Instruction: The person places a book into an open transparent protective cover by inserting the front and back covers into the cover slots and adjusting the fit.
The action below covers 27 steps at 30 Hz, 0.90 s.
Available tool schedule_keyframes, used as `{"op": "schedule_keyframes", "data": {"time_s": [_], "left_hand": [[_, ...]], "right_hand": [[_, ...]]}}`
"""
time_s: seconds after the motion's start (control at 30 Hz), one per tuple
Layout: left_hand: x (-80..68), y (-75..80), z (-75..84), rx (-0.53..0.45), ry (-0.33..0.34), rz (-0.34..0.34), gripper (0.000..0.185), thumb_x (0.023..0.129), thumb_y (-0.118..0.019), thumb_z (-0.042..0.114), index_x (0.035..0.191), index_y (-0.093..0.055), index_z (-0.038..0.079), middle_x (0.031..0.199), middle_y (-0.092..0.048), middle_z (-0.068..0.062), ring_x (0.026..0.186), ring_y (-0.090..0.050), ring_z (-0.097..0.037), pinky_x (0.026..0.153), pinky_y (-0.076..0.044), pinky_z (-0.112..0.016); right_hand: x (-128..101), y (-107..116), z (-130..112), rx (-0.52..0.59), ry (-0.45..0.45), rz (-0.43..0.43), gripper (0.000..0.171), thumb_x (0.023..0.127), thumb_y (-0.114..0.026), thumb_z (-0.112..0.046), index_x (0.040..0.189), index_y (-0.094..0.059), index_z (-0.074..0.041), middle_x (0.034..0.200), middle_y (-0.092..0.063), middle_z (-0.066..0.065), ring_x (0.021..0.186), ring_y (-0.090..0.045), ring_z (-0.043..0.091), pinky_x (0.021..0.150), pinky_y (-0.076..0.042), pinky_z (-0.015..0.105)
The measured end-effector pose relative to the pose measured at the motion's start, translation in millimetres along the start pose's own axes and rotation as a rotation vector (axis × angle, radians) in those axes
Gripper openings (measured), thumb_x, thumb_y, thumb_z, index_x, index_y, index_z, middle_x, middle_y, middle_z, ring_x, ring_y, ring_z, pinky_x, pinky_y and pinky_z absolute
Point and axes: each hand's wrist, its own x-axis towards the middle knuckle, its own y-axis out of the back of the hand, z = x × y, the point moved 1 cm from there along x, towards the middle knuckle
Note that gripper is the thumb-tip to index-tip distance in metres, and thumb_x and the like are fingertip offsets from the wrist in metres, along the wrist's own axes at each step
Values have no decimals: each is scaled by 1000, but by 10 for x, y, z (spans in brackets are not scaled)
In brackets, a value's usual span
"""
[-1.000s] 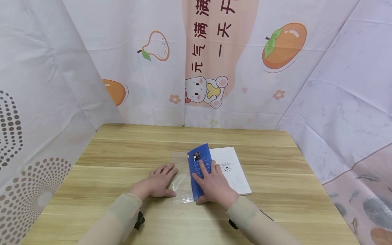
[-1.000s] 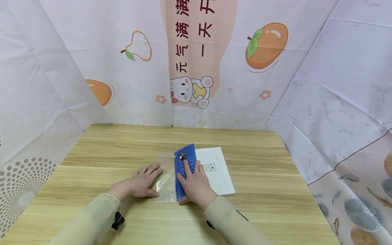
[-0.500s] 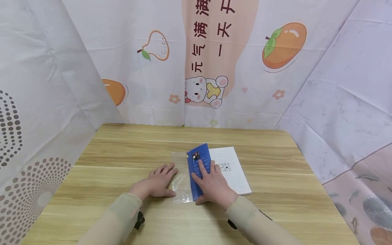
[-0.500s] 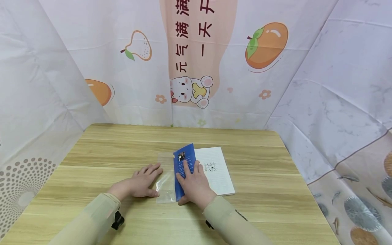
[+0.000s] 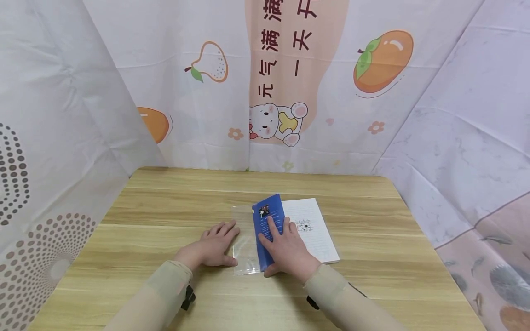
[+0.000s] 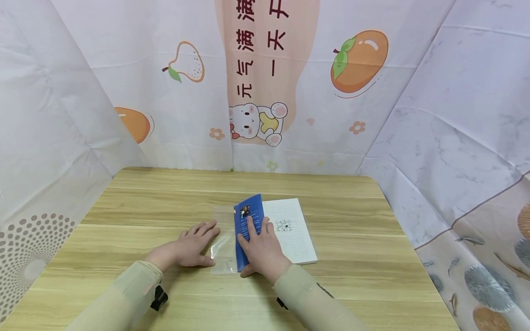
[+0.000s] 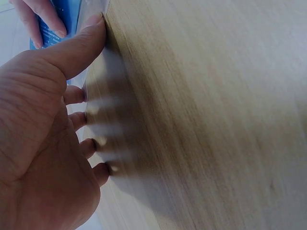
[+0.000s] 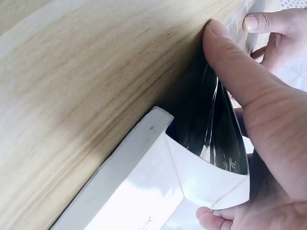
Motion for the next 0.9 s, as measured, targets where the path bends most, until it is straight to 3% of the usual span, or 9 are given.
{"op": "schedule_keyframes", "data": {"time_s": [0.23,0.6,0.73,0.9], "left_hand": [[-10,30,29,25,22,-6,88,90,-74,51,159,-34,14,171,-16,-11,154,-16,-42,116,-24,-67],[6,20,29,20,27,-15,88,91,-73,51,160,-33,15,171,-14,-10,155,-14,-41,116,-23,-67],[-6,36,38,26,23,-13,88,90,-74,51,160,-33,14,171,-15,-10,155,-15,-41,116,-24,-67],[-19,43,38,31,28,-7,89,90,-75,50,159,-34,13,171,-16,-11,154,-16,-41,115,-25,-67]], "right_hand": [[-5,-7,8,2,9,16,105,64,-72,-86,148,-55,-25,160,-37,24,129,-45,60,104,-40,59],[-31,-24,36,74,-7,-28,104,70,-63,-89,152,-51,-27,165,-30,21,137,-36,63,110,-34,65],[-15,-35,56,112,-28,-34,86,85,-52,-82,152,-51,-28,165,-30,18,139,-33,62,111,-32,66],[-10,-20,111,82,-27,25,54,104,-52,-50,148,-57,-20,161,-41,10,137,-43,56,107,-38,62]]}}
